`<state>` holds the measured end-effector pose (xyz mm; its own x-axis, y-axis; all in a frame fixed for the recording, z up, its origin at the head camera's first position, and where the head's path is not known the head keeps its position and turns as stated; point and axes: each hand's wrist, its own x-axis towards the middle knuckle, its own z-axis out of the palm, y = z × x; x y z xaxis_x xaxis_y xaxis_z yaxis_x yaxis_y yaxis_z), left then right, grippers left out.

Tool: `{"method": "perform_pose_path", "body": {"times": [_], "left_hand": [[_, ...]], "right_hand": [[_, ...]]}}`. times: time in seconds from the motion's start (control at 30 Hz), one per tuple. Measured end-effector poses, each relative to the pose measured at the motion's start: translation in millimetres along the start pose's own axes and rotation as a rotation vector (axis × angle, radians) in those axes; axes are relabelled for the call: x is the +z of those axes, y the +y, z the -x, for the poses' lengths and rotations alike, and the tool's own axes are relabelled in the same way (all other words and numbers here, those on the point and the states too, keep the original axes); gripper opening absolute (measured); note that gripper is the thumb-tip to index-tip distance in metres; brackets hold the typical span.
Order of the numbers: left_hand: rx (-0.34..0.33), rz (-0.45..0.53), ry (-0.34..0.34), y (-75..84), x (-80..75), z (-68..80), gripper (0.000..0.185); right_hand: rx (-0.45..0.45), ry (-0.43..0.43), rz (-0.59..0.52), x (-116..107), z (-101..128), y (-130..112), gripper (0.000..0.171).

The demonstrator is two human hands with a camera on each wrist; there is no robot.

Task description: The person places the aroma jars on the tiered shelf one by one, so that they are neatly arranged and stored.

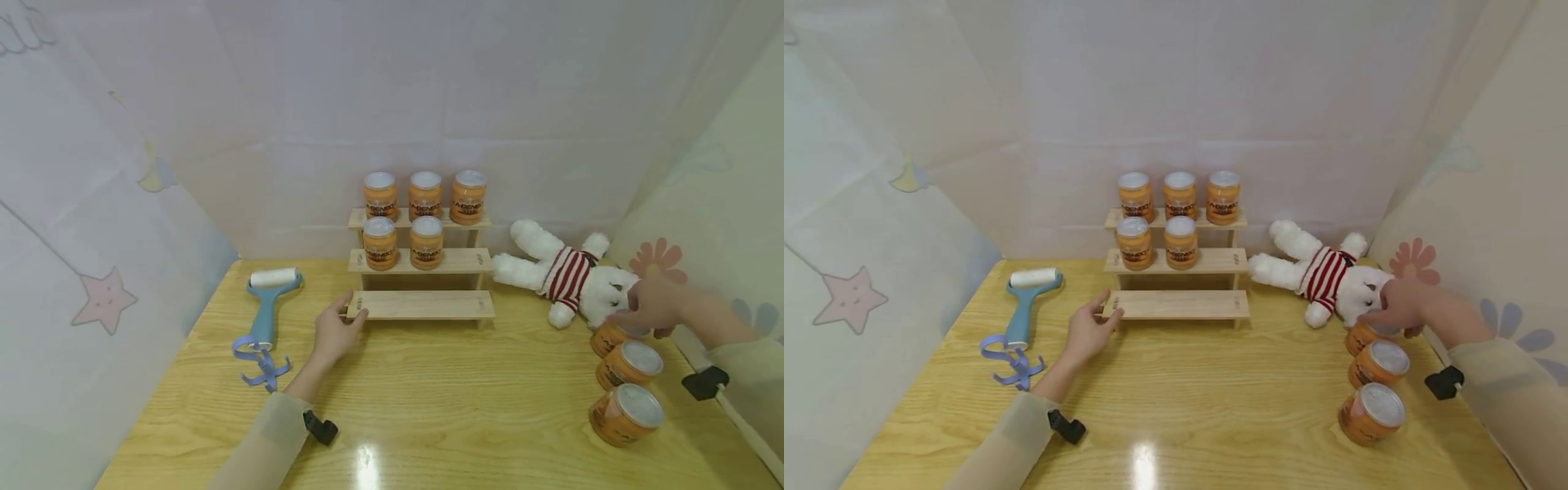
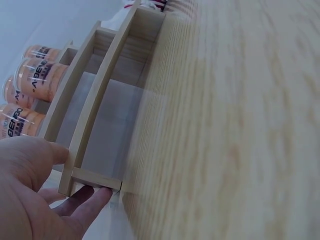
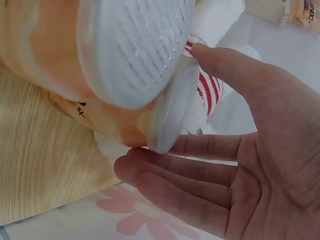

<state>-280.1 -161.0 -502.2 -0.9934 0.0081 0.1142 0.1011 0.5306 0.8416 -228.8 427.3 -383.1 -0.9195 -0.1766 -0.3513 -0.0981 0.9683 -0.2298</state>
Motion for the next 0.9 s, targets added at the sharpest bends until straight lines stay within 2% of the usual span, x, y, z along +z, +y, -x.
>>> {"method": "perform_pose_path", "body": {"times": [0.17, 0.23, 0.33, 0.47, 0.6, 0.67, 0.9], "left_hand": [[0.003, 0.01, -0.008, -0.6, -0.5, 0.7, 0.065], [0.002, 0.016, -0.007, -0.8, -0.9, 1.2, 0.065], [0.001, 0.016, -0.005, -1.1, -1.4, 1.9, 0.064], [0.006, 0.01, -0.008, -0.6, -1.7, 1.7, 0.065], [-0.001, 0.003, -0.01, 0.8, -2.7, 0.5, 0.065], [-0.001, -0.003, -0.015, 1.2, -3.2, -0.1, 0.066], [0.008, 0.001, -0.024, -0.9, -2.0, 0.4, 0.066]], "right_hand": [[0.015, 0.049, 0.031, 3, -2, -2, 0.058], [0.009, 0.063, 0.031, 3, -4, -2, 0.056], [0.052, 0.05, -0.009, -1, -5, -1, 0.05], [0.075, 0.072, -0.059, -13, -1, -4, 0.048], [0.008, 0.157, 0.016, -28, 3, -13, 0.047], [0.009, 0.181, 0.051, -36, 4, -19, 0.045], [0.054, 0.122, 0.039, -64, 2, -47, 0.044]]}}
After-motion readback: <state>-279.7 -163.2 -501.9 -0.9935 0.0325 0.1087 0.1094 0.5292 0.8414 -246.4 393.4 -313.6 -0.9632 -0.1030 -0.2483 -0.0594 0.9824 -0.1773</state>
